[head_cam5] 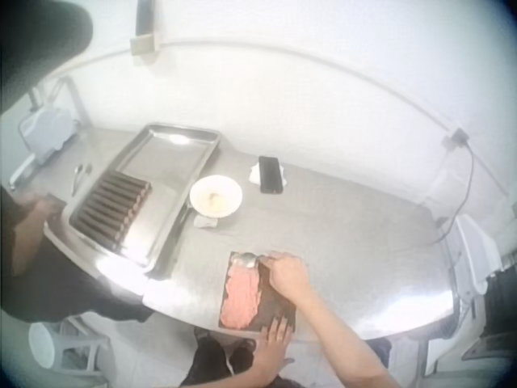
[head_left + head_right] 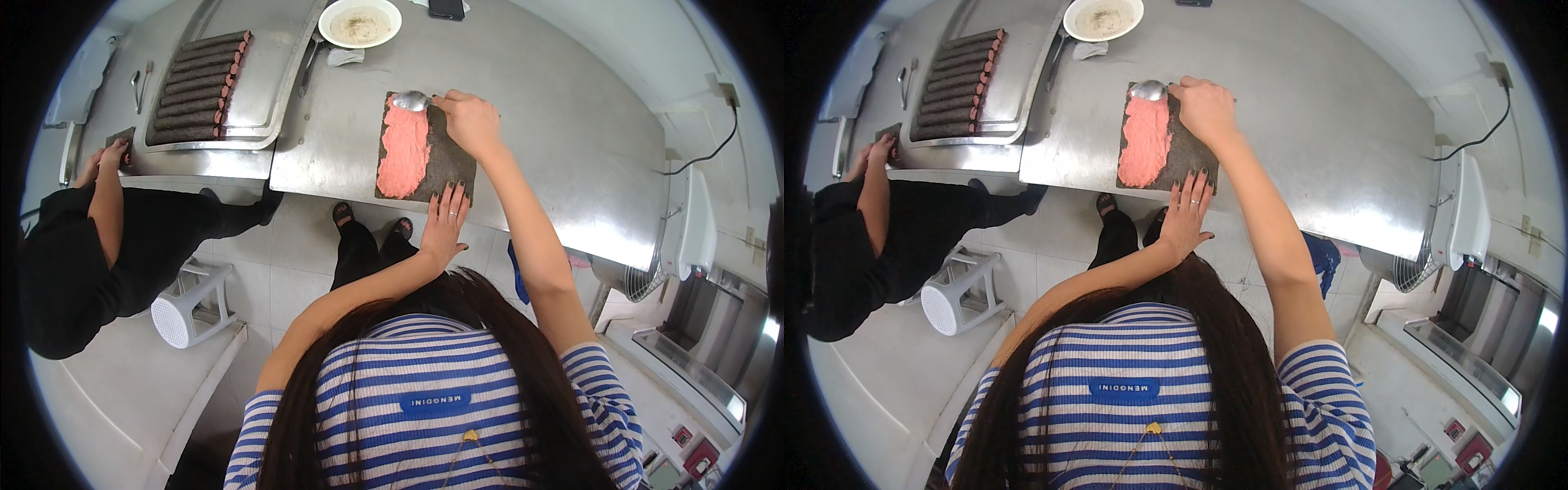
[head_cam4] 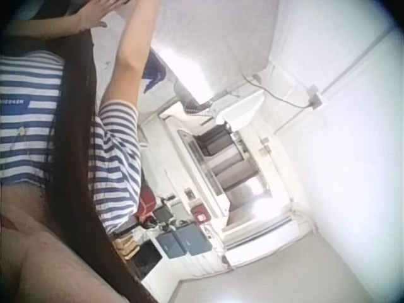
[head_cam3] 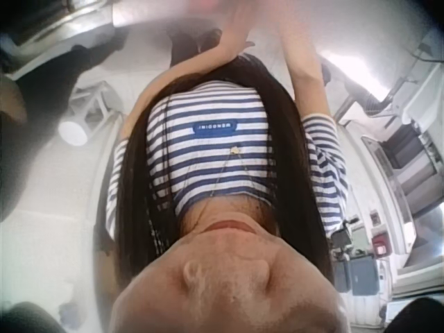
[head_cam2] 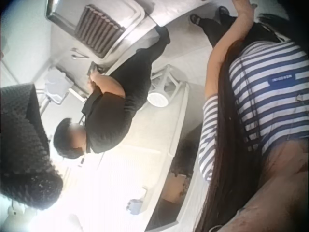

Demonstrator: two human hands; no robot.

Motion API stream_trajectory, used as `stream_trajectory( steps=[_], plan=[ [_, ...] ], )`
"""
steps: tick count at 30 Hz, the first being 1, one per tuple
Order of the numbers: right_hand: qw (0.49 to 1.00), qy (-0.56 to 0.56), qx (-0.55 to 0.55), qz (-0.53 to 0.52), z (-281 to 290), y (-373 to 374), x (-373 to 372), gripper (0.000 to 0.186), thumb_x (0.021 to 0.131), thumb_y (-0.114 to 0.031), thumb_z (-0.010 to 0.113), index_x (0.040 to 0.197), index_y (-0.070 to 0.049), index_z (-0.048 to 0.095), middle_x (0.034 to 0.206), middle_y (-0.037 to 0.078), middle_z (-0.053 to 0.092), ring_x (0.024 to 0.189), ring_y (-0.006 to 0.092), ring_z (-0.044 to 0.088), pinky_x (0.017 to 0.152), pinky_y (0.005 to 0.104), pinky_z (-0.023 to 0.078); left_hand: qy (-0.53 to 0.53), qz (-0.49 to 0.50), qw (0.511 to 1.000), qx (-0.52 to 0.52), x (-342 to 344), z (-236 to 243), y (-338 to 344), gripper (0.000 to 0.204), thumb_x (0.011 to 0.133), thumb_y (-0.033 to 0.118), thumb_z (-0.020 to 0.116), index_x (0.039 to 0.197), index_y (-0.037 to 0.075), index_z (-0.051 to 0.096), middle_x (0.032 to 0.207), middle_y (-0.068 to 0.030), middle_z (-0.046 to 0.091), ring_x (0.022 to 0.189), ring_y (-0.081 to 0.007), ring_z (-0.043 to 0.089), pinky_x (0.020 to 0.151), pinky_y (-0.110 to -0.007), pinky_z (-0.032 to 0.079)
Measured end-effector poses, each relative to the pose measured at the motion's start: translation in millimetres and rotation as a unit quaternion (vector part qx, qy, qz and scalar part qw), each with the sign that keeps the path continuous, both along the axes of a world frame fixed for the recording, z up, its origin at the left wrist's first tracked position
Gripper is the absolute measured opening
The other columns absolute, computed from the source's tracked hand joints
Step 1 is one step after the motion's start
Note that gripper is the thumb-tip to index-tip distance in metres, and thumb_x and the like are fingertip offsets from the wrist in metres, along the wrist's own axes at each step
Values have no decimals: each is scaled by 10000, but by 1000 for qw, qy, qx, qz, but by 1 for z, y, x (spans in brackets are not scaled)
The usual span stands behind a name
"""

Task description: The person spreads a pink paste onto a sheet of nori using a spoon, then rolls the nori into a cylindrical shape. The person places the rolled sushi onto a metal tray and repeats the process with another sheet of nori.

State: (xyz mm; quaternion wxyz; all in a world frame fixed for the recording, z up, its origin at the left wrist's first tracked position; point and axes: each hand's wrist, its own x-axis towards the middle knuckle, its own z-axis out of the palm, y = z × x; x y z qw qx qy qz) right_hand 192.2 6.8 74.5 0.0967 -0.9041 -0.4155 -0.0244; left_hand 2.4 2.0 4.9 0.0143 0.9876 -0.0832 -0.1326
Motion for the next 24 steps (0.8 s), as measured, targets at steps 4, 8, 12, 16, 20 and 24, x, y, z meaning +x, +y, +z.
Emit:
stream_trajectory(
  steps=[4,8,12,16,20,24],
  plan=[
    [993,35,-14,115,11,-11,-27,311,748,-46,557,995,-142,721,876,25,648,791,252,641,653,396,529,6,10,1000,-11,-1,-6,-2,1039,739,658,618,1482,45,226,1560,-197,93,1438,-365,99,1131,-517,163],
    [994,23,-21,108,-8,-10,-32,326,740,-41,554,1007,-130,719,874,25,651,796,247,641,662,386,527,7,6,1000,-12,-1,-5,-3,1041,738,654,623,1482,45,226,1558,-202,90,1438,-368,95,1130,-525,159],
    [997,-14,-21,70,-17,7,-11,328,735,-39,548,996,-132,722,858,36,646,791,249,643,663,390,525,-4,13,1000,-22,-2,-8,-3,1047,726,648,637,1479,42,234,1557,-204,91,1436,-375,96,1128,-529,164],
    [999,-16,-11,33,-17,19,13,322,754,-36,540,1005,-134,718,838,52,632,786,265,642,657,404,522,-12,13,1000,-23,-2,-5,-2,1059,707,649,651,1473,41,245,1556,-201,99,1434,-377,100,1126,-528,170],
    [1000,-4,-11,-15,0,19,14,323,772,-35,535,1022,-135,712,841,55,624,792,275,639,650,414,519,-13,15,999,-26,-1,-9,-3,1061,699,653,655,1468,41,254,1556,-197,102,1434,-376,103,1127,-528,168],
    [994,55,-62,66,11,-11,-19,324,769,-33,534,1023,-132,710,841,51,615,801,268,634,645,409,518,-12,20,999,-28,-3,-10,-5,1056,703,657,649,1467,42,257,1557,-196,102,1433,-375,109,1129,-529,159]
  ],
)
